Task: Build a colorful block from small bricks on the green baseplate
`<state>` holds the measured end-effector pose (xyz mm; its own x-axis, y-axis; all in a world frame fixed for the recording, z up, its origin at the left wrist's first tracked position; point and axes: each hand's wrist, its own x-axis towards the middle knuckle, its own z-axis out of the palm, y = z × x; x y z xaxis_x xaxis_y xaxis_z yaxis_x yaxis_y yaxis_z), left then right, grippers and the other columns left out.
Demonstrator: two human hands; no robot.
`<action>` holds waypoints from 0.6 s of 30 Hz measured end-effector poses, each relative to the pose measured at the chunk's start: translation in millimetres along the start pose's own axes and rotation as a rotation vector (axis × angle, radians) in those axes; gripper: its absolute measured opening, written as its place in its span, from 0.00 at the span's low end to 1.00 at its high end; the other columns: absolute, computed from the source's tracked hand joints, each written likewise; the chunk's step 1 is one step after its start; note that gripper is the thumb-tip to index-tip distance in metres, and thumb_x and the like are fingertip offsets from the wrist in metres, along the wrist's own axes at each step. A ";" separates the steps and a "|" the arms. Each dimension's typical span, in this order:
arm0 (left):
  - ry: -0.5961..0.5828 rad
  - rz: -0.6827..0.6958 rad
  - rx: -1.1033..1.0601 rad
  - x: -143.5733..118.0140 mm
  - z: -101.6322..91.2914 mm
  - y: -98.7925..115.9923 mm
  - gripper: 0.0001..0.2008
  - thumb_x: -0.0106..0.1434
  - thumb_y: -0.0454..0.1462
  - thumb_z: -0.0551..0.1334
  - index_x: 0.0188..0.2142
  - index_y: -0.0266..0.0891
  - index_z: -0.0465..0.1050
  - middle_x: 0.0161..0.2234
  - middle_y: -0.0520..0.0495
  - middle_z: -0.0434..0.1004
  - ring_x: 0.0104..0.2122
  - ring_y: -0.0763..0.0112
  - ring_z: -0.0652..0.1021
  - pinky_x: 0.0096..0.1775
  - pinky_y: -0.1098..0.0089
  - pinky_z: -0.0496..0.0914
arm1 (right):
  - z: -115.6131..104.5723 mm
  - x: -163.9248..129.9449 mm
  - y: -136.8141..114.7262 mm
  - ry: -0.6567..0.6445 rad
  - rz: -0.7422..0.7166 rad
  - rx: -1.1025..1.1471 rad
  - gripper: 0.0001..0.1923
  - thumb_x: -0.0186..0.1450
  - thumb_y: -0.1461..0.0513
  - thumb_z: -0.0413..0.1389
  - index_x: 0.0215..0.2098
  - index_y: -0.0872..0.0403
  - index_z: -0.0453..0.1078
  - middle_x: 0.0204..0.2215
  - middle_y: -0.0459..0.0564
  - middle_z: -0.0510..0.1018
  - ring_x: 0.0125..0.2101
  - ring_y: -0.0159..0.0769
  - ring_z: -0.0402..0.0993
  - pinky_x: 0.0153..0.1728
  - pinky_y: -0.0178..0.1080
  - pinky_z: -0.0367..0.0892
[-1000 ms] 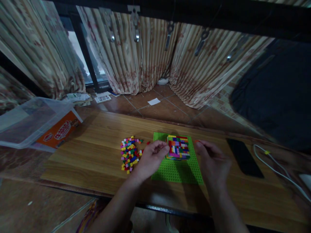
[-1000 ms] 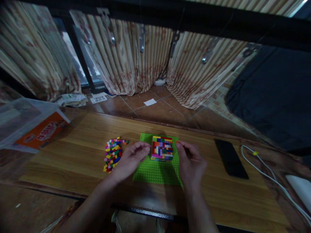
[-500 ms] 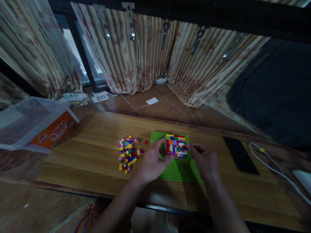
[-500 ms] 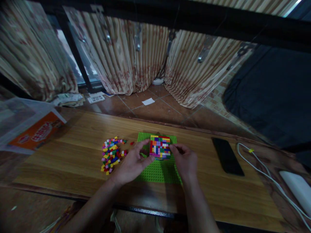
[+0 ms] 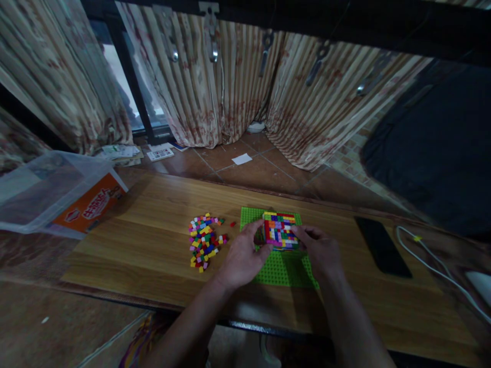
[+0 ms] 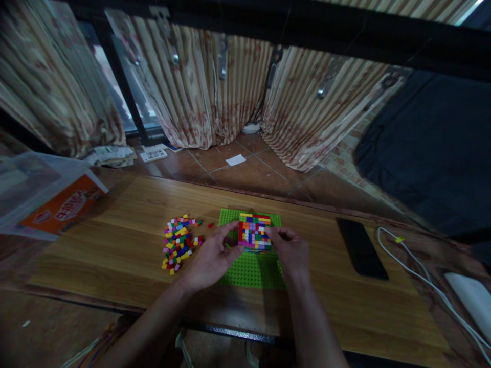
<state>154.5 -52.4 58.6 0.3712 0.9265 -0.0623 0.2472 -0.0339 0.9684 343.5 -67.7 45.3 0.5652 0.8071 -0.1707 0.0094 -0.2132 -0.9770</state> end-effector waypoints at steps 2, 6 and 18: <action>-0.006 0.008 -0.006 0.1 -0.3 0.3 0.28 0.60 0.40 0.62 0.60 0.37 0.64 0.54 0.38 0.71 0.43 0.61 0.76 0.42 0.64 0.71 | -1.7 1.6 2.4 -0.027 0.012 0.012 0.20 0.41 0.50 0.71 0.24 0.56 0.76 0.15 0.40 0.70 0.16 0.25 0.58 0.18 0.31 0.53; -0.018 0.015 0.029 -0.1 -1.1 0.6 0.28 0.60 0.38 0.61 0.60 0.37 0.63 0.53 0.38 0.72 0.43 0.62 0.76 0.43 0.63 0.71 | -5.1 4.7 5.2 -0.040 0.069 0.024 0.23 0.43 0.46 0.70 0.25 0.57 0.76 0.15 0.42 0.72 0.17 0.26 0.61 0.18 0.31 0.55; 0.010 0.008 0.073 -2.7 -2.5 4.8 0.27 0.61 0.40 0.60 0.59 0.35 0.65 0.45 0.39 0.77 0.43 0.59 0.77 0.43 0.62 0.72 | -2.0 5.7 8.0 -0.026 0.113 0.052 0.26 0.43 0.44 0.69 0.26 0.57 0.76 0.16 0.42 0.73 0.18 0.28 0.66 0.18 0.30 0.57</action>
<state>152.4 -54.1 64.0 0.3640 0.9299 -0.0522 0.3092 -0.0678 0.9486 348.4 -65.9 36.7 0.5388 0.7936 -0.2827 -0.0965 -0.2752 -0.9565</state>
